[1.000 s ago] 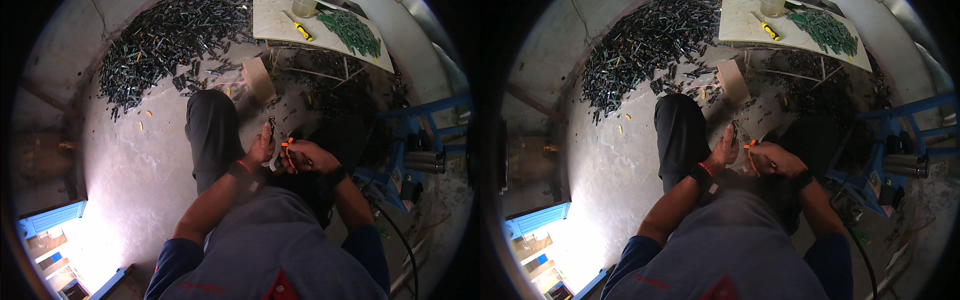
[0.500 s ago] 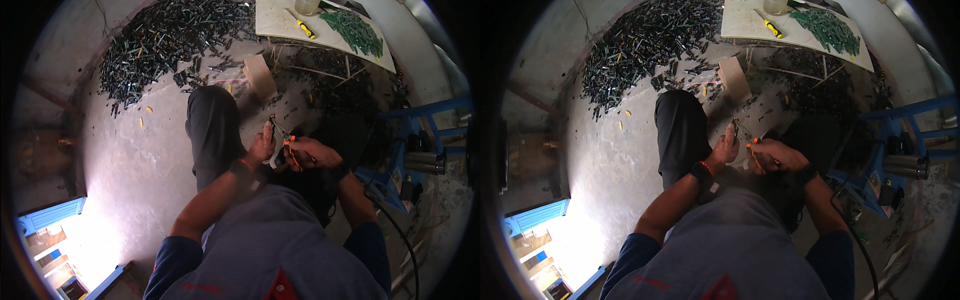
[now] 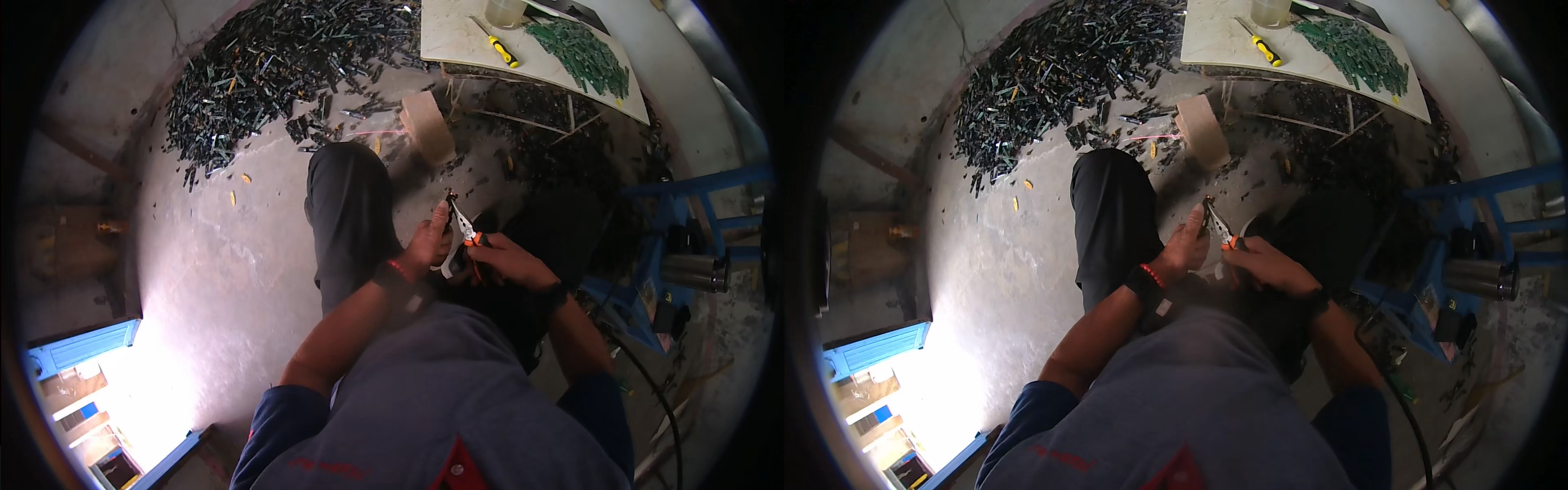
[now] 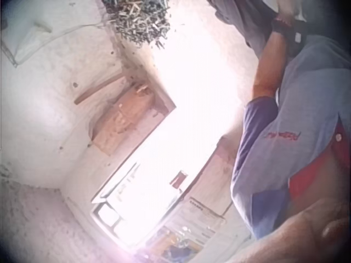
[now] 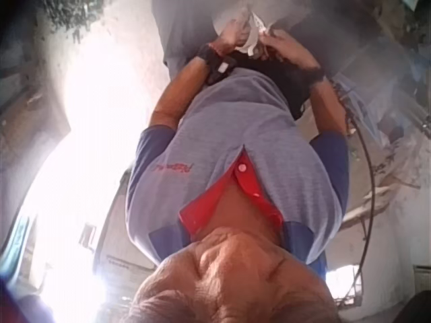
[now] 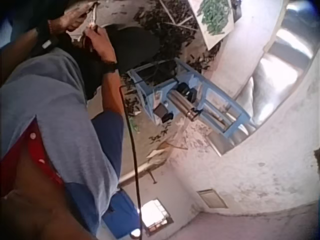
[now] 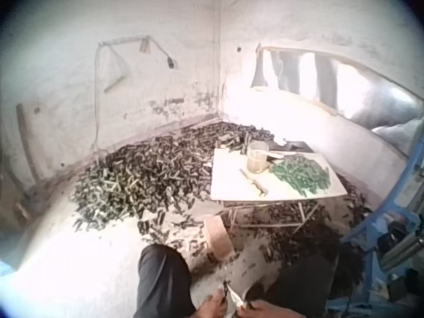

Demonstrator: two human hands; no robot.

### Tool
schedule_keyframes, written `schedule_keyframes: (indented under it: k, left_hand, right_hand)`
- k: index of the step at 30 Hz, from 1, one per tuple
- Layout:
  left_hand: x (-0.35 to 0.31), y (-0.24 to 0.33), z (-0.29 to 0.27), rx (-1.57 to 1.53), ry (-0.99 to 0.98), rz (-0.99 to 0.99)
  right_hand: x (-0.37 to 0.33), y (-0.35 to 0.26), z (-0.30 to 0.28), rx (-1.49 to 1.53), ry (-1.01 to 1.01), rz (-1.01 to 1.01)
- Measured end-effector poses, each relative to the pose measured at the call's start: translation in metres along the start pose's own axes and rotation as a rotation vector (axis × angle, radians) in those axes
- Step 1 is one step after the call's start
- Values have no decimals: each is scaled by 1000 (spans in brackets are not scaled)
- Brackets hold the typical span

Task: The person is sitting on the floor and using pliers to strip components from small electronic parts. The person holds the parts with one hand and uses the pliers with the other to remove pieces, which fall onto the floor.

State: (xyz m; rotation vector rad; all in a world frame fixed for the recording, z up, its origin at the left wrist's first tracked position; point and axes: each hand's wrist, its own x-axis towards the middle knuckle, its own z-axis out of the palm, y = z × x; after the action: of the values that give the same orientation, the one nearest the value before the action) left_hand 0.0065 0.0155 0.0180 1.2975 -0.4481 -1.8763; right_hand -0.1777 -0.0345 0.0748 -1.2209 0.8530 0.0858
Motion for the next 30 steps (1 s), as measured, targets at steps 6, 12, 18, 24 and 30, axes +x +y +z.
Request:
schedule_keyframes:
  k: [6,12,18,24,30]
  left_hand:
    - [4,1,-4,-107,-69,-103]
    - [3,4,-1,-114,-55,-79]
    - [2,3,-2,-84,-69,-43]
    - [6,-1,-4,-37,-33,-56]
    - [7,-3,0,51,23,-18]
  right_hand:
    - [-4,-5,5,182,17,20]
    - [-2,-5,6,212,13,26]
    - [-1,-3,6,223,22,12]
    - [-1,-2,7,253,60,20]
    - [4,6,-4,190,-14,92]
